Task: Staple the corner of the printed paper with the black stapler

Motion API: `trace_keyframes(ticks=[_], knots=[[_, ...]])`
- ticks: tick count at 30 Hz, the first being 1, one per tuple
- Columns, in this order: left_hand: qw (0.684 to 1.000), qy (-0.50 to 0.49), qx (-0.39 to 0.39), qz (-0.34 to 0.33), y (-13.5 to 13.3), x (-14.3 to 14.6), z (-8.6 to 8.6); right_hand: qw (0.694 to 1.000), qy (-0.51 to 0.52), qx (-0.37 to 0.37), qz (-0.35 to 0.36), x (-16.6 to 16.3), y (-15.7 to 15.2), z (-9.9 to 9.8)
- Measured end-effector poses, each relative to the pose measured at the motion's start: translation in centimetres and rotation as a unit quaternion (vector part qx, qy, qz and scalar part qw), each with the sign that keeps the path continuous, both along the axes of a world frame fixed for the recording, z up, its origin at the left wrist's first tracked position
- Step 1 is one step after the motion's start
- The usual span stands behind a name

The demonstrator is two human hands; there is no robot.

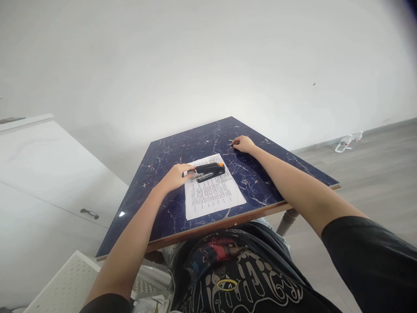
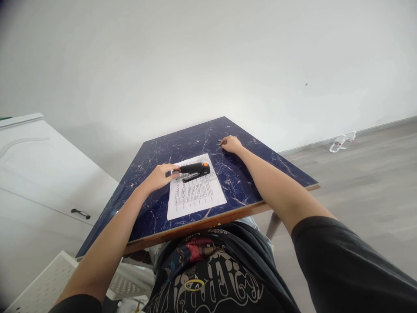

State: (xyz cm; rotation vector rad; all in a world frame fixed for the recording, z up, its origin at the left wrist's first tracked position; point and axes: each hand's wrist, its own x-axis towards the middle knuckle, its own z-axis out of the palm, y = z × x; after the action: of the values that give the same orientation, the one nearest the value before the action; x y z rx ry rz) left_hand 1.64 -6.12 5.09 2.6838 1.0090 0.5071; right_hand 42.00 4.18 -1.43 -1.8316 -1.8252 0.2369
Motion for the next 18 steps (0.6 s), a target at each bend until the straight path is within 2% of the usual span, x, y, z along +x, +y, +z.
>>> trace_keyframes(ticks=[3,5,18], knots=[[0.996,-0.021,-0.064,0.054,-0.5,0.1,0.2,1.0,0.0,-0.001,0.001,0.0,0.0,0.0],[0.993,-0.029,-0.09,0.067,-0.7,0.2,0.2,1.0,0.0,-0.002,0.002,0.0,0.1,0.0],[0.989,-0.056,-0.129,0.051,-1.1,1.4,-0.2,1.0,0.003,-0.002,0.002,0.1,0.3,-0.2]])
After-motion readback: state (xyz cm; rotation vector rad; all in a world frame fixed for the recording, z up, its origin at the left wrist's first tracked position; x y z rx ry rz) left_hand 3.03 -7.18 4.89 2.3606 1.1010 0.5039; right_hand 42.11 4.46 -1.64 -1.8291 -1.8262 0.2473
